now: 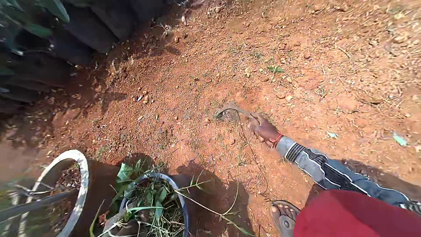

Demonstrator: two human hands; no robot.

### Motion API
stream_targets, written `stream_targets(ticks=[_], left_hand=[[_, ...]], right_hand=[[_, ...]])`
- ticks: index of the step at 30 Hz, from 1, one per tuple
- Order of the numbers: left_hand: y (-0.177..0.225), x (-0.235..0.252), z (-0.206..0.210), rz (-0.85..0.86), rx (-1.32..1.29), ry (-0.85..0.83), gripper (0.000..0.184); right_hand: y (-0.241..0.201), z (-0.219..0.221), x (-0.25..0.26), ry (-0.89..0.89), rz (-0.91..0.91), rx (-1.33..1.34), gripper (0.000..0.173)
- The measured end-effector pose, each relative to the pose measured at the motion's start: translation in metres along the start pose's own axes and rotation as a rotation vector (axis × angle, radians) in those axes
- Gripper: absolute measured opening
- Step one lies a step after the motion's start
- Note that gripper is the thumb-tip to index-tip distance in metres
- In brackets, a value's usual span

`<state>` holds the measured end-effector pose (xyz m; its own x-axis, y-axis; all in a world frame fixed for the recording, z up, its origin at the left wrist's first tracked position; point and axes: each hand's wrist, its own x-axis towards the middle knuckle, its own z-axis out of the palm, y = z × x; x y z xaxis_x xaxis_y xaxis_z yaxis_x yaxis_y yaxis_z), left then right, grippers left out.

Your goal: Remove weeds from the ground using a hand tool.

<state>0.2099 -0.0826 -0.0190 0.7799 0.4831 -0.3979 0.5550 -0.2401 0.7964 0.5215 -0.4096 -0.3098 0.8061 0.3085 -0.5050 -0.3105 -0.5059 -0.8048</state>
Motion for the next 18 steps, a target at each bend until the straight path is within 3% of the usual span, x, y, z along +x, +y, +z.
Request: stream_targets(ticks=[2, 6, 9, 11, 13, 16, 18], left_hand=[[0.029, 0.036, 0.084, -0.104, -0.099, 0.041, 0.025], [0.006, 0.118, 0.233, -0.156, -0.208, 0.072, 0.011], [-0.030, 0.164, 0.319, -0.026, 0.099, 0.036, 0.034], [-0.060, 0.189, 0.352, 0.070, 0.514, -0.061, 0.045], [-0.088, 0.199, 0.368, 0.130, 0.741, -0.108, 0.044], [-0.105, 0.203, 0.372, 0.207, 0.757, -0.103, 0.042], [-0.107, 0.201, 0.370, 0.186, 0.753, -0.106, 0.043]], right_hand=[[0.010, -0.020, -0.013, -0.010, 0.062, 0.056, 0.061], [0.003, -0.054, -0.043, 0.097, 0.018, 0.072, 0.052], [-0.006, -0.089, -0.064, 0.236, -0.100, 0.149, 0.048], [-0.019, -0.122, -0.083, 0.298, -0.154, 0.196, 0.049], [-0.040, -0.151, -0.106, 0.338, -0.193, 0.256, 0.048], [-0.069, -0.186, -0.121, 0.392, -0.273, 0.217, 0.048], [-0.077, -0.199, -0.098, 0.422, -0.282, 0.159, 0.049]])
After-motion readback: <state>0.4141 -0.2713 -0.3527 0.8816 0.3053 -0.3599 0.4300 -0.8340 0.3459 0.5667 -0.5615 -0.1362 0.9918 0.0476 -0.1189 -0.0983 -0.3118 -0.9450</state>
